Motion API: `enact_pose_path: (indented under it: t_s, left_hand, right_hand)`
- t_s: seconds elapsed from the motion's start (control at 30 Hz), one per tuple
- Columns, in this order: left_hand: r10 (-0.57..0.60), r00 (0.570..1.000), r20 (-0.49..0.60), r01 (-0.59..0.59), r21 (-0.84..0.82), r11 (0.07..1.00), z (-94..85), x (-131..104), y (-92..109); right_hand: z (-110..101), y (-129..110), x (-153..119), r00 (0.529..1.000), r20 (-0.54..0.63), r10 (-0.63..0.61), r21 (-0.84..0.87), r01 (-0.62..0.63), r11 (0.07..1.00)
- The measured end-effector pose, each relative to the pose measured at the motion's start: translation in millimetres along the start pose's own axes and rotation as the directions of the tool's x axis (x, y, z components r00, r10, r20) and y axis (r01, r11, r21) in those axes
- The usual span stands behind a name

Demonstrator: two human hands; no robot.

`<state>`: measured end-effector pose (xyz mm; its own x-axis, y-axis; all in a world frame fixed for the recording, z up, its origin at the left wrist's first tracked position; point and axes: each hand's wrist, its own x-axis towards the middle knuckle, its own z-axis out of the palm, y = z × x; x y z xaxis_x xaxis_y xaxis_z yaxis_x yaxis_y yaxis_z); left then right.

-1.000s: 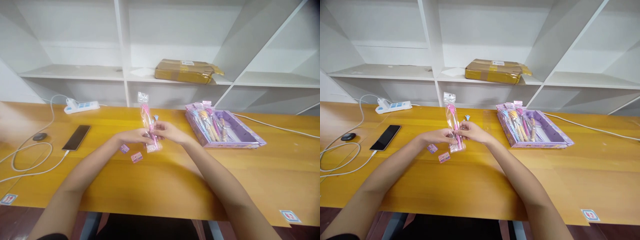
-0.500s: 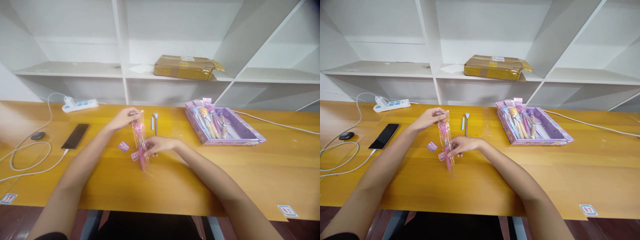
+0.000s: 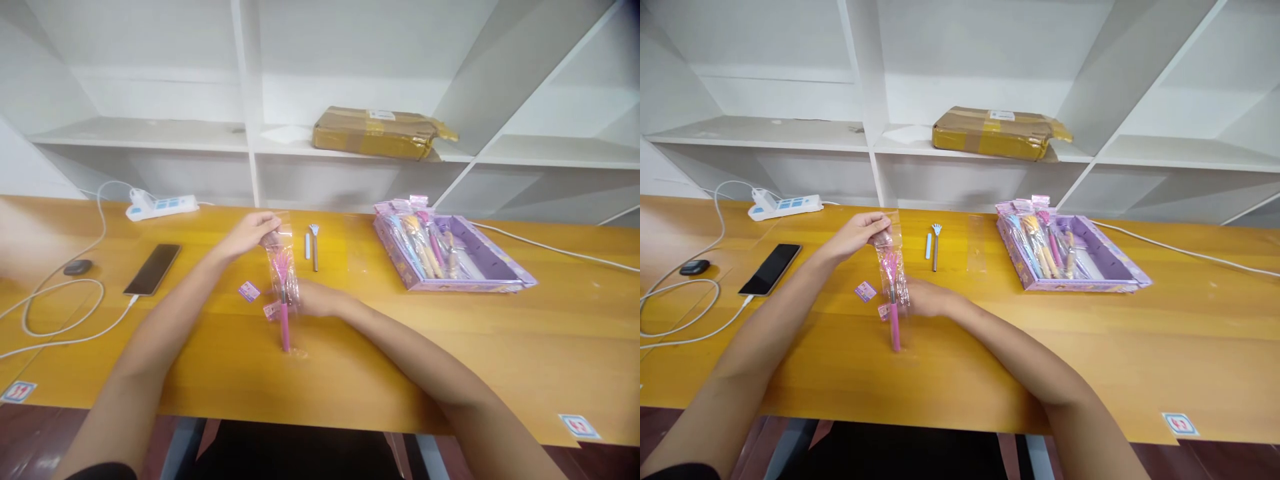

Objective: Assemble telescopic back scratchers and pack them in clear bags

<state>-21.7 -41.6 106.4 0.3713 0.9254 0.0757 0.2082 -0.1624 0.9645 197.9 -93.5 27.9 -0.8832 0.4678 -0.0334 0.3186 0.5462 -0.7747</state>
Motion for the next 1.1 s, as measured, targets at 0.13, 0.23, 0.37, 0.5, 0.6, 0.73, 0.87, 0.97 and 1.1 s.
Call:
enact_pose_path:
  t_s: [0.13, 0.23, 0.37, 0.5, 0.6, 0.73, 0.87, 0.97, 1.1]
  left_hand:
    - [-0.019, 1.0, 0.009, 0.019, -0.018, 1.0, 1.6, -1.4, 1.8]
    - [-0.03, 0.999, 0.014, 0.03, -0.033, 0.999, 2.2, -1.9, 2.4]
    - [-0.051, 0.999, 0.01, 0.051, -0.056, 0.997, 3.1, -1.0, 0.9]
    - [-0.046, 0.998, 0.045, 0.047, -0.024, 0.999, 7.1, 0.1, -1.3]
    - [-0.018, 0.996, 0.084, 0.021, -0.028, 0.999, 12.7, -0.4, -1.9]
    - [0.001, 0.994, 0.107, 0.005, -0.06, 0.998, 23.9, -3.4, -0.8]
    - [0.03, 0.995, 0.096, -0.02, -0.102, 0.995, 35.6, -7.4, 2.2]
    - [0.057, 0.992, 0.111, -0.042, -0.128, 0.991, 41.7, -11.0, 6.1]
    - [0.076, 0.99, 0.121, -0.061, -0.12, 0.991, 45.3, -15.9, 12.8]
  right_hand:
    - [8.3, 1.4, 3.4, 1.0, -0.017, 0.01, 0.002, -0.01, 1.0]
    - [0.5, 6.6, 1.1, 0.998, 0.019, 0.057, -0.063, -0.056, 0.996]
    - [-28.7, 8.2, -12.3, 0.976, -0.075, 0.204, -0.13, -0.212, 0.969]
    - [-68.6, -1.0, -38.2, 0.891, -0.389, 0.235, -0.135, -0.308, 0.942]
    - [-89.9, -12.2, -55.1, 0.696, -0.705, 0.136, -0.085, -0.274, 0.958]
    - [-93.0, -28.7, -62.1, 0.593, -0.805, -0.01, 0.024, 0.05, 0.998]
    - [-83.5, -40.5, -56.7, 0.615, -0.78, -0.118, -0.019, 0.165, 0.986]
    - [-81.5, -41.7, -53.1, 0.589, -0.788, -0.179, -0.117, 0.142, 0.983]
    - [-84.2, -39.3, -53.0, 0.603, -0.777, -0.179, -0.149, 0.1, 0.984]
